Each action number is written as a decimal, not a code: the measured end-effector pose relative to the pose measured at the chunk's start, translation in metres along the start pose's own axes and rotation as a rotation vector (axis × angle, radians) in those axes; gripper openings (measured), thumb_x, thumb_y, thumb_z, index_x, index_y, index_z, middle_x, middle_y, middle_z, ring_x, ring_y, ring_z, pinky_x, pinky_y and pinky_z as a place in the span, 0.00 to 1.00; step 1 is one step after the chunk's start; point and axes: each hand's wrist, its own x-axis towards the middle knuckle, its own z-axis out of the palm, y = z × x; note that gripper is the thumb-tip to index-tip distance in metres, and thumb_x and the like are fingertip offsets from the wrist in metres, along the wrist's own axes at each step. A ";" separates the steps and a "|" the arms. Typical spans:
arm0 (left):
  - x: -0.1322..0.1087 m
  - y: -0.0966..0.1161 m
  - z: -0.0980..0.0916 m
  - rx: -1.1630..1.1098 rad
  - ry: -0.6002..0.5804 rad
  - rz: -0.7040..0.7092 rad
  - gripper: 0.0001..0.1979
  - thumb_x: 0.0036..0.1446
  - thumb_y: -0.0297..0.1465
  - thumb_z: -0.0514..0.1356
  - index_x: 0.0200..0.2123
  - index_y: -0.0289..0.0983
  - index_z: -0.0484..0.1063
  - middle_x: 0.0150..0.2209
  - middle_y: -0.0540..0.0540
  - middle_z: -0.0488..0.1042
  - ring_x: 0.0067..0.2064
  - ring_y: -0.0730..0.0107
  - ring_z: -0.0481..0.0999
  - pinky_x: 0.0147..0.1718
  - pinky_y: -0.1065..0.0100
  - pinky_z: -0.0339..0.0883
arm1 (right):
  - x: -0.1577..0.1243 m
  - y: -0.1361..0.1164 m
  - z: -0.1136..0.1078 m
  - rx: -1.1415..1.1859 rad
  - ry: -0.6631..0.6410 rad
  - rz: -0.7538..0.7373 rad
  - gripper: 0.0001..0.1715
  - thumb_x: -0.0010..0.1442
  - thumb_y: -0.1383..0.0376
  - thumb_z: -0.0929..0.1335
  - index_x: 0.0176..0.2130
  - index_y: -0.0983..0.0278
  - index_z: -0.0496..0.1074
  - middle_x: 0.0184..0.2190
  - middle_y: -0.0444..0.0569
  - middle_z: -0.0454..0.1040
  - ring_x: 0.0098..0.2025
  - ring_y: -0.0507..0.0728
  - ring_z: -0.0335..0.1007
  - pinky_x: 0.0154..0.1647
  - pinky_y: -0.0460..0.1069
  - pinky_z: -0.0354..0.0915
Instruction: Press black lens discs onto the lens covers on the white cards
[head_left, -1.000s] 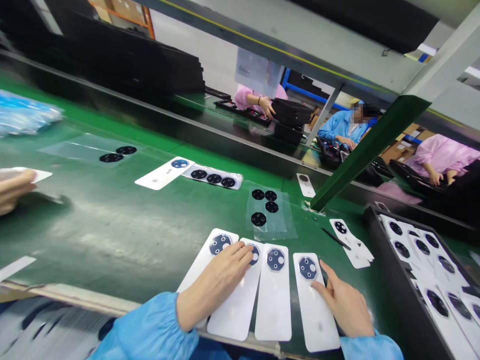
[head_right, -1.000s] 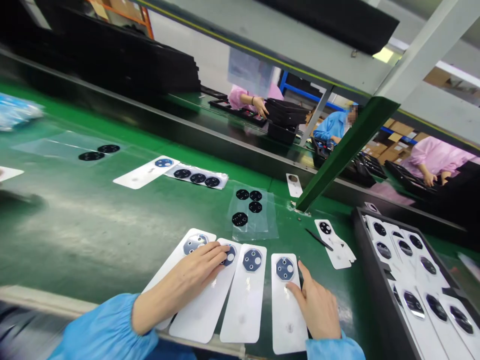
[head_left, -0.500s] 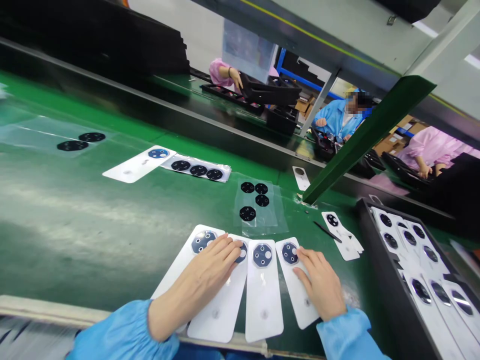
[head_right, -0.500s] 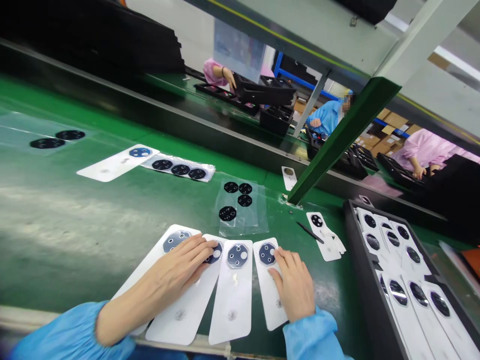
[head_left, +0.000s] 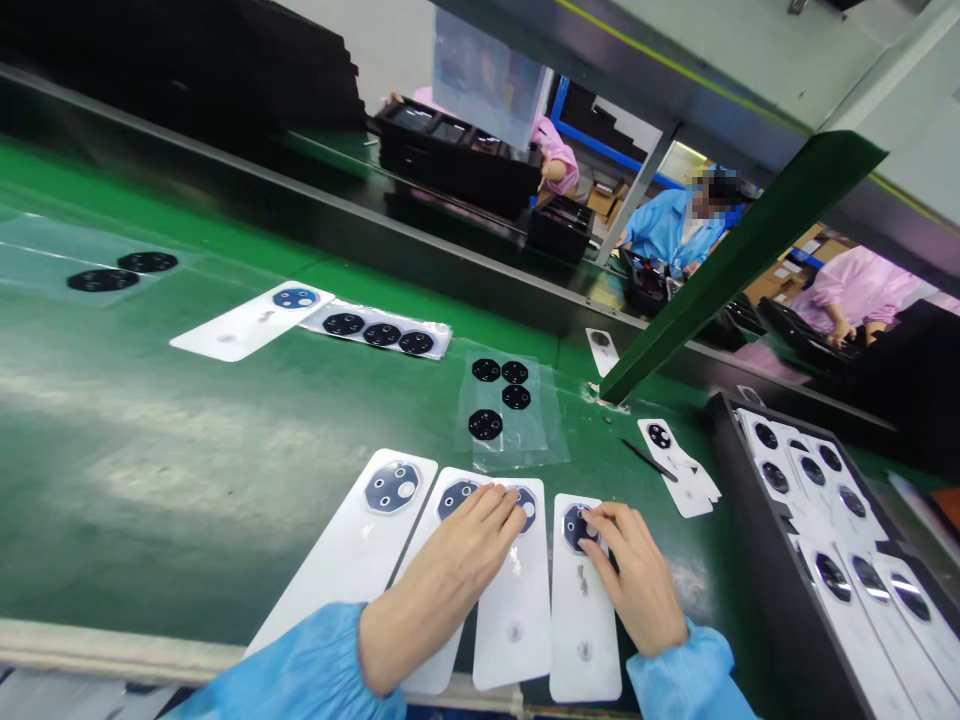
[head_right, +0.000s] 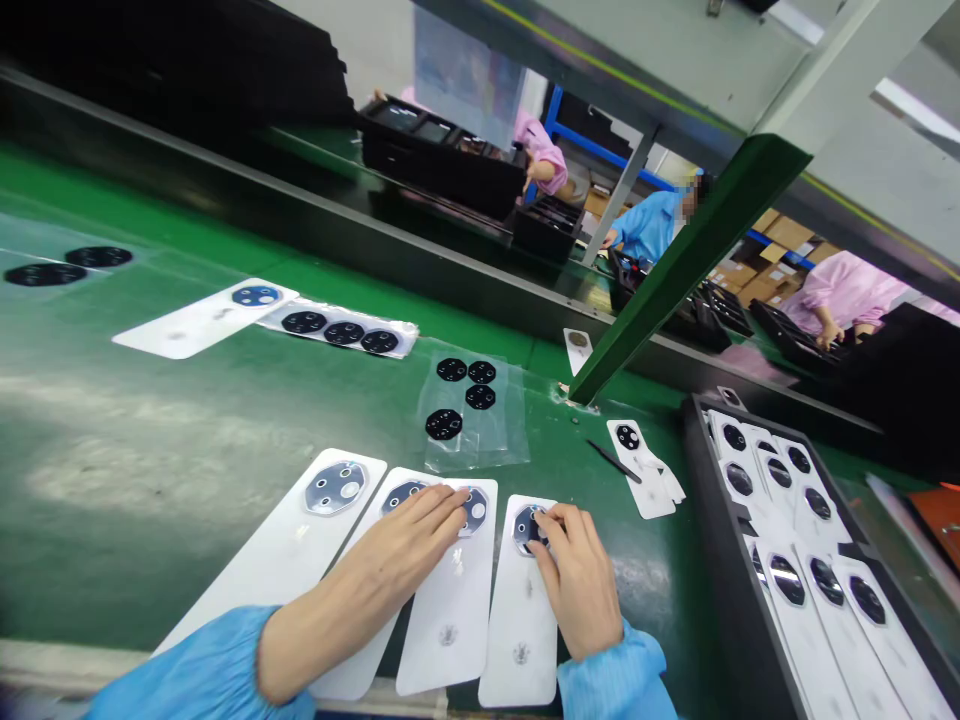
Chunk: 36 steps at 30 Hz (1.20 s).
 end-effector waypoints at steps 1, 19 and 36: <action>0.000 -0.001 0.001 -0.003 0.004 0.019 0.17 0.57 0.15 0.43 0.44 0.32 0.64 0.49 0.37 0.71 0.51 0.58 0.70 0.50 0.56 0.62 | 0.001 0.002 0.001 0.022 0.009 -0.005 0.14 0.64 0.65 0.60 0.47 0.60 0.68 0.41 0.51 0.69 0.43 0.58 0.67 0.40 0.52 0.69; -0.003 -0.003 0.012 0.051 -0.026 0.140 0.21 0.53 0.13 0.45 0.48 0.30 0.63 0.52 0.36 0.69 0.55 0.58 0.67 0.55 0.59 0.57 | 0.001 0.007 0.007 -0.022 -0.003 -0.028 0.19 0.62 0.72 0.58 0.49 0.61 0.68 0.39 0.53 0.67 0.39 0.58 0.64 0.37 0.53 0.66; 0.006 0.011 -0.009 0.159 -0.020 0.078 0.13 0.58 0.18 0.49 0.46 0.28 0.64 0.48 0.39 0.71 0.47 0.61 0.69 0.48 0.60 0.60 | -0.007 0.021 0.029 -0.266 0.120 -0.134 0.15 0.64 0.65 0.55 0.45 0.64 0.66 0.39 0.55 0.69 0.40 0.62 0.66 0.37 0.56 0.65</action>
